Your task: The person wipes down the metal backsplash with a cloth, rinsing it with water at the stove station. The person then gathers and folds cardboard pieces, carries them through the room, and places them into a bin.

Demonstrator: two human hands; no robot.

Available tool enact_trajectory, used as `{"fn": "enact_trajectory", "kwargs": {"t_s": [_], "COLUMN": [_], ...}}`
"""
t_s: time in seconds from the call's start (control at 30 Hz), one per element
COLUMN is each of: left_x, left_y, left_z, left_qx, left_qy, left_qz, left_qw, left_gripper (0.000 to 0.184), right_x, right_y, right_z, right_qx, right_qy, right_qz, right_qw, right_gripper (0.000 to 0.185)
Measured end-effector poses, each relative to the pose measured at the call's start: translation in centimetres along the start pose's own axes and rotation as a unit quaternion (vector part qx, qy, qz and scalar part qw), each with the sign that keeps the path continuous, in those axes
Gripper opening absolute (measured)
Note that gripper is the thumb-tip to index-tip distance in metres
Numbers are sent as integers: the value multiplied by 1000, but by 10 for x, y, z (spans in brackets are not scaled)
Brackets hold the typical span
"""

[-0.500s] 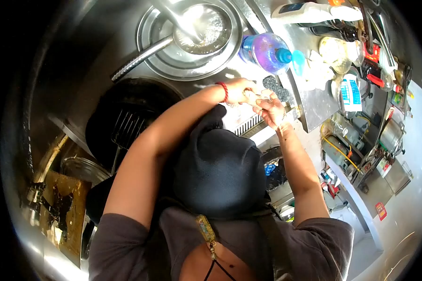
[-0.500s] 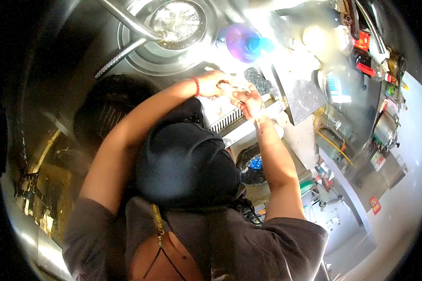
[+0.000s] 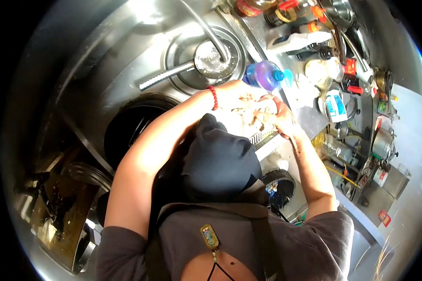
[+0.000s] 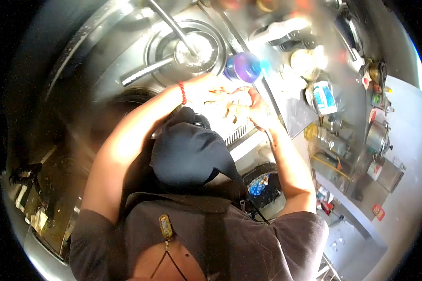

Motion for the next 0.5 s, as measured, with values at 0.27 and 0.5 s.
{"fn": "enact_trajectory", "kwargs": {"t_s": [0.27,0.5], "left_x": [-151,-230], "left_y": [182,337], "left_z": [100,202], "left_qx": [-180,-521], "left_qy": [268,322], "left_qz": [-2,-251], "left_qw": [946,750], "left_gripper": [21,13], "right_x": [114,242], "right_y": [34,23], "right_z": [-108,-241], "right_qx": [253,228], "right_qy": [196,132], "right_qz": [44,294], "right_qw": [946,919], "right_gripper": [27,21]}}
Point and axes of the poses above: each hand's wrist, its own y-axis away from the middle knuckle, its own z-axis out of the back of the hand, x = y × z, the point moved 8 cm from there along -y, towards the middle knuckle, and after that the axes turned 4 degrees about -z, right-handed, at the moved point
